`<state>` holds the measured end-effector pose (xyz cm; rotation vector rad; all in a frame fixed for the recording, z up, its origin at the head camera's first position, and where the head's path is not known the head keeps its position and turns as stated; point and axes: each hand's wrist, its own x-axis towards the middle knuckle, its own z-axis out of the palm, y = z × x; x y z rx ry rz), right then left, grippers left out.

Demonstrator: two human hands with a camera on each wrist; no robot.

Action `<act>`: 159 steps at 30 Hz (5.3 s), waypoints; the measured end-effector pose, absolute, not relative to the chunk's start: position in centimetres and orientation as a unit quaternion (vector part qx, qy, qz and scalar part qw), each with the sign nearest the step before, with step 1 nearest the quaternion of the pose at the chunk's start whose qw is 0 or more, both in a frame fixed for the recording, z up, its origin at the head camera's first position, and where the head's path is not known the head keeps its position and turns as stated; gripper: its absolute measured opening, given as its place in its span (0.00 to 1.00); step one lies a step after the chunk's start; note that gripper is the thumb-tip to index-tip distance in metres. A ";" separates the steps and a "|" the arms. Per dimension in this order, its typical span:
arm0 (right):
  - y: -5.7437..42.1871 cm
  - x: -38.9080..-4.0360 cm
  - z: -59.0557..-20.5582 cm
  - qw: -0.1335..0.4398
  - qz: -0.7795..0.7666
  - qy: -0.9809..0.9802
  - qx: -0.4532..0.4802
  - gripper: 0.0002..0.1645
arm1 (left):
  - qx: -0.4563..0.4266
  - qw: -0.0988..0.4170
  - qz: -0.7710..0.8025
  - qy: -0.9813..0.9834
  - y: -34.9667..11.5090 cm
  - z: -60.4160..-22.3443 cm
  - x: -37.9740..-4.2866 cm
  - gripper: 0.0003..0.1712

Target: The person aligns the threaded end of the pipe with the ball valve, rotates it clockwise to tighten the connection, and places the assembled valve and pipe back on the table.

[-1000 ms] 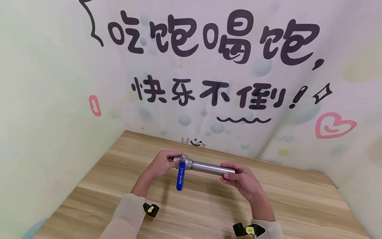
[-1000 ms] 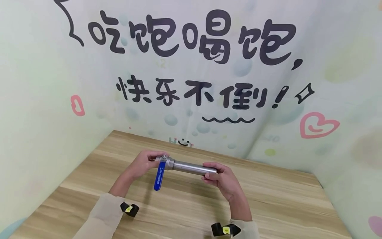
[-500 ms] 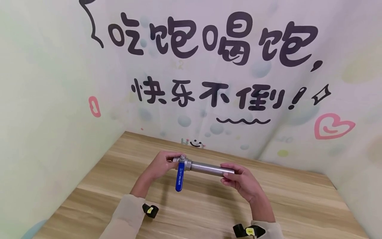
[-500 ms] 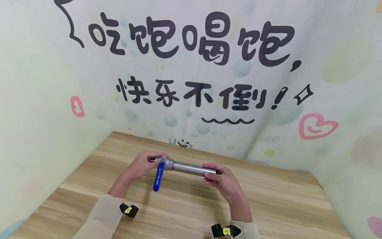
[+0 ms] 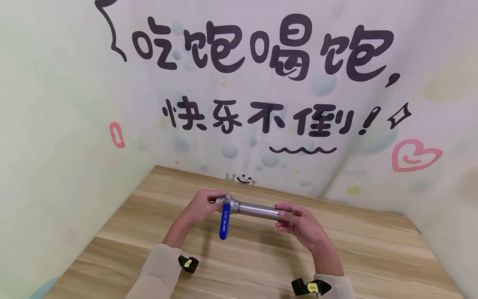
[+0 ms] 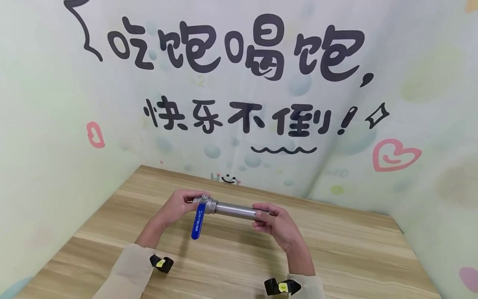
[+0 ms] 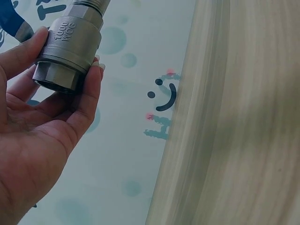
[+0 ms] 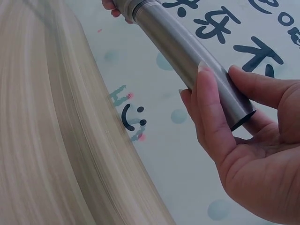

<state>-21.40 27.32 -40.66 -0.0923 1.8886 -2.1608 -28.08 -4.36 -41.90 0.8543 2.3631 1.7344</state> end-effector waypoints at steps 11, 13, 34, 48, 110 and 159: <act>27.3 -21.6 -40.6 0.129 -0.741 0.659 -0.005 0.23 | 0.276 0.045 0.568 0.774 -4.1 -41.6 -28.1 0.18; 27.2 -21.6 -40.5 0.129 -0.745 0.654 -0.002 0.21 | 0.277 0.043 0.565 0.776 -4.1 -41.5 -28.1 0.18; 27.0 -21.4 -40.5 0.123 -0.755 0.644 -0.003 0.20 | 0.274 0.045 0.576 0.769 -4.4 -41.7 -28.1 0.17; 27.0 -21.4 -40.5 0.131 -0.753 0.645 -0.002 0.22 | 0.276 0.039 0.581 0.764 -4.4 -42.1 -28.2 0.18; 27.2 -21.2 -40.3 0.147 -0.739 0.658 -0.001 0.25 | 0.283 0.046 0.567 0.772 -4.4 -42.0 -27.9 0.18; 27.1 -21.0 -39.6 0.150 -0.740 0.656 -0.020 0.30 | 0.279 0.054 0.579 0.764 -4.4 -42.1 -28.2 0.18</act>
